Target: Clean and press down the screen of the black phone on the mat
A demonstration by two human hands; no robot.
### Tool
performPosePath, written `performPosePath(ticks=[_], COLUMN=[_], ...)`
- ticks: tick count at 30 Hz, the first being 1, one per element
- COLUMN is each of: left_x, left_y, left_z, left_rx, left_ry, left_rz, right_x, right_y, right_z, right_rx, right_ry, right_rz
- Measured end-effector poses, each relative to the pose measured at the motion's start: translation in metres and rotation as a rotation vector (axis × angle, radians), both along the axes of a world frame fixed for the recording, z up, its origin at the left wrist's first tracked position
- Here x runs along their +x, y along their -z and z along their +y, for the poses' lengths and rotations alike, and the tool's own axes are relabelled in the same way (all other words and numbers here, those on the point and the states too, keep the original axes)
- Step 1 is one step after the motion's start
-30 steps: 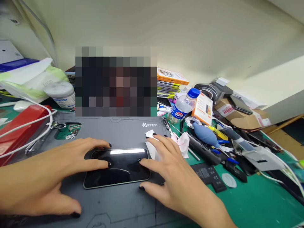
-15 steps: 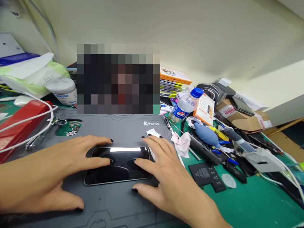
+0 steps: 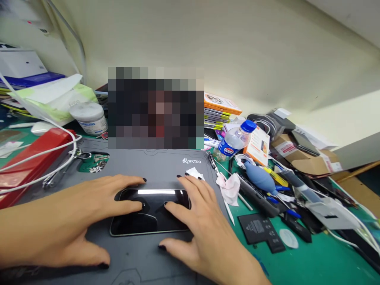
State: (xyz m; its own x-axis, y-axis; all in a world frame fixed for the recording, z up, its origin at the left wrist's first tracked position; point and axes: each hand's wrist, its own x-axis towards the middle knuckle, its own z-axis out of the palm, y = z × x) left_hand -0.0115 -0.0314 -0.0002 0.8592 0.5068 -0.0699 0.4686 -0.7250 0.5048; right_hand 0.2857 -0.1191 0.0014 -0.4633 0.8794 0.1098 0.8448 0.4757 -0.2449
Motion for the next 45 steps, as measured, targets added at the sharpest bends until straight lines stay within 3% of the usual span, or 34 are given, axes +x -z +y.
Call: performPosePath(ticks=[5,8,13,15,18,25,29,33,36,45], left_x=[-0.002,0.002,0.006,0.005,0.004,0.002,-0.005,-0.015,-0.022,-0.041], left_y=[0.002,-0.001,-0.003,-0.003,-0.003,-0.002,0.013,0.039,0.053,0.076], left_z=[0.002,0.003,0.007,0.009,0.01,0.013,0.013,0.013,0.013,0.015], left_rx=[0.013,-0.001,-0.02,0.007,0.033,0.071,0.118,0.231,0.263,0.415], left_ry=[-0.029,-0.046,-0.047,-0.071,-0.078,-0.056,-0.051,-0.066,-0.06,-0.07], left_rz=[0.042,0.05,0.026,0.028,0.062,0.079,0.004,-0.15,-0.187,-0.152], right_x=[-0.005,-0.001,0.012,0.017,0.019,0.007,0.027,0.037,0.041,0.051], right_y=[0.0,0.003,0.015,0.015,0.012,-0.004,-0.012,-0.014,-0.013,-0.016], right_z=[0.002,0.002,0.0,0.0,-0.001,0.0,0.005,0.006,0.006,0.009], right_rx=[-0.075,-0.013,0.015,0.013,0.048,-0.106,-0.09,-0.117,-0.112,-0.142], right_ry=[-0.075,-0.029,-0.157,-0.091,0.037,-0.065,0.027,-0.057,-0.027,0.035], right_rz=[0.021,-0.046,-0.035,-0.042,-0.05,0.019,-0.026,0.021,0.033,0.039])
